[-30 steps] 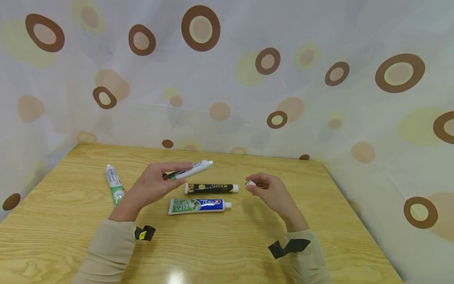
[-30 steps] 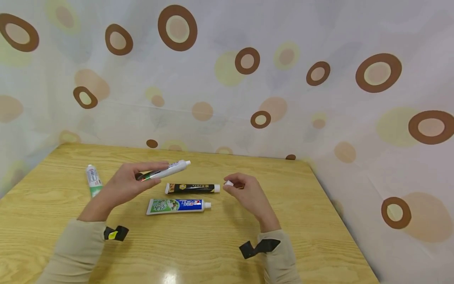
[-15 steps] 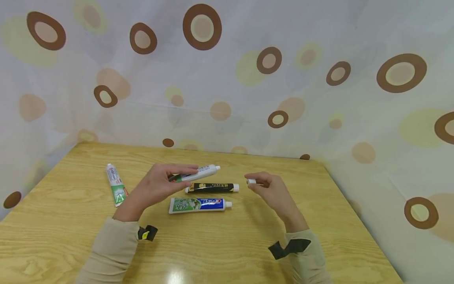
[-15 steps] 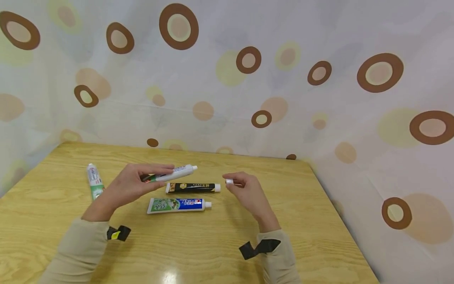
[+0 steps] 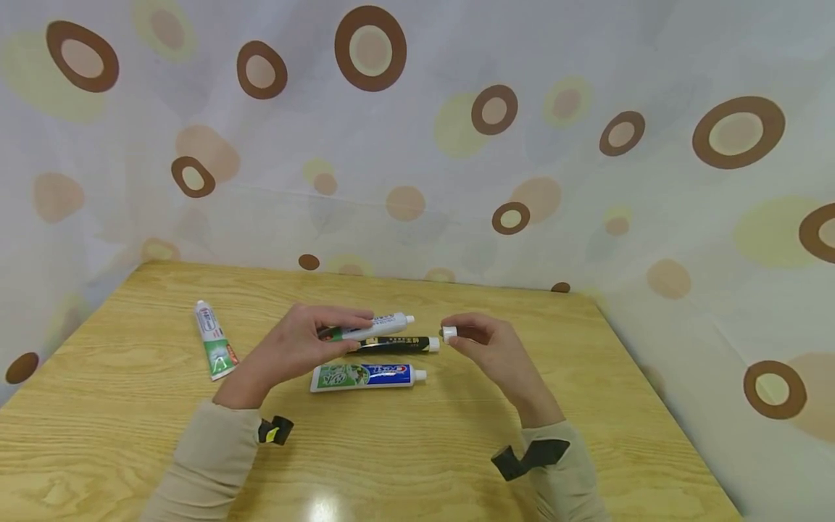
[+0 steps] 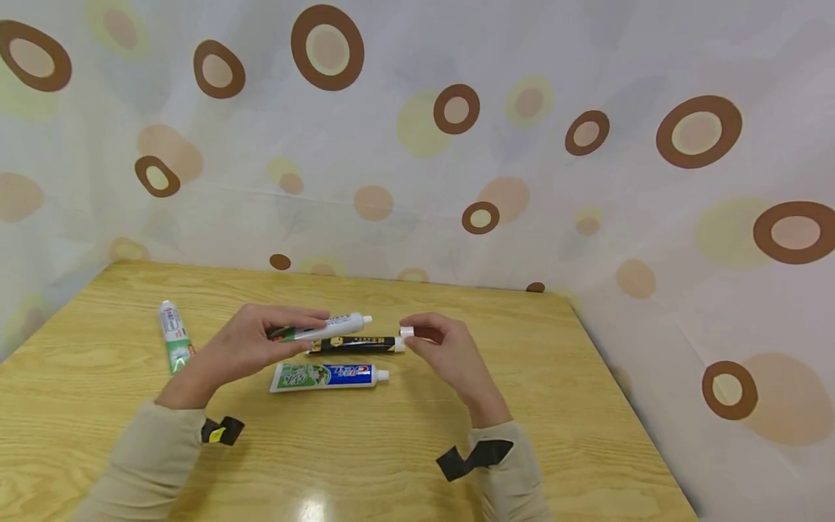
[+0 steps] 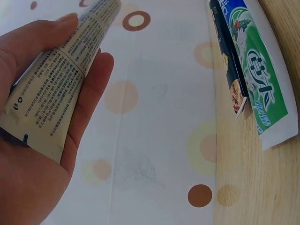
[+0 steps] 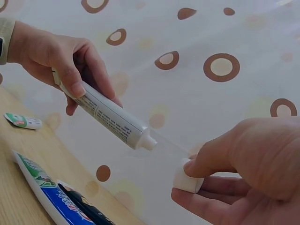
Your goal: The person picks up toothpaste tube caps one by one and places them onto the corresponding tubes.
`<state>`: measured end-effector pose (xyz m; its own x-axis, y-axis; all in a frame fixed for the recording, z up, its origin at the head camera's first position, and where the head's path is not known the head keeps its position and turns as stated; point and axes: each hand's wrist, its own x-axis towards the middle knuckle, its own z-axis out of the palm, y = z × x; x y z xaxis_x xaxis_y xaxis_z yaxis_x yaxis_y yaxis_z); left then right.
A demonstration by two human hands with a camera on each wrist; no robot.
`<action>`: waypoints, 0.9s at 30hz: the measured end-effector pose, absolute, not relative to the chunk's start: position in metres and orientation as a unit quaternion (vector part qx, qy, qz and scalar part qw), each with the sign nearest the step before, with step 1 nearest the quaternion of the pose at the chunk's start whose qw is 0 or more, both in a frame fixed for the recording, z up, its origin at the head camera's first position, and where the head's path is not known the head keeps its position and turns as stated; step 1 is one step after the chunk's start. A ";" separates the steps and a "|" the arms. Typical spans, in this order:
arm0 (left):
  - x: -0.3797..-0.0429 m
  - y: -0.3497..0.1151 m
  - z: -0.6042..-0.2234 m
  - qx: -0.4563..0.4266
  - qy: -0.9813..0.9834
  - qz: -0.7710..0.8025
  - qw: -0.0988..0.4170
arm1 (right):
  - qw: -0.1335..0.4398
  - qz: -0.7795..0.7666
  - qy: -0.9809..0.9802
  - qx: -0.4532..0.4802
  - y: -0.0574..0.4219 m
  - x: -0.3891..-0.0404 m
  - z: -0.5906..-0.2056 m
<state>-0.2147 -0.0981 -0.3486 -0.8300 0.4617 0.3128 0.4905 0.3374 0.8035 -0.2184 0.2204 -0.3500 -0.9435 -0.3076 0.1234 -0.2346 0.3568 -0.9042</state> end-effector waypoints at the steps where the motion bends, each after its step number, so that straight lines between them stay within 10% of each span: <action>1: -0.214 -0.097 -0.348 -0.294 -0.816 -0.497 0.012 | 0.035 -0.545 0.821 -0.169 0.219 -0.218 -0.350; 27: -0.212 -0.085 -0.353 -0.351 -0.799 -0.489 0.001 | 0.074 -0.539 0.811 -0.215 0.202 -0.212 -0.348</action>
<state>-0.2117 -0.0849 -0.3529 -0.7536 0.5594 0.3452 0.5621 0.2761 0.7796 -0.2117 0.2024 -0.3485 -0.8964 -0.4292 0.1110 -0.2689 0.3274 -0.9058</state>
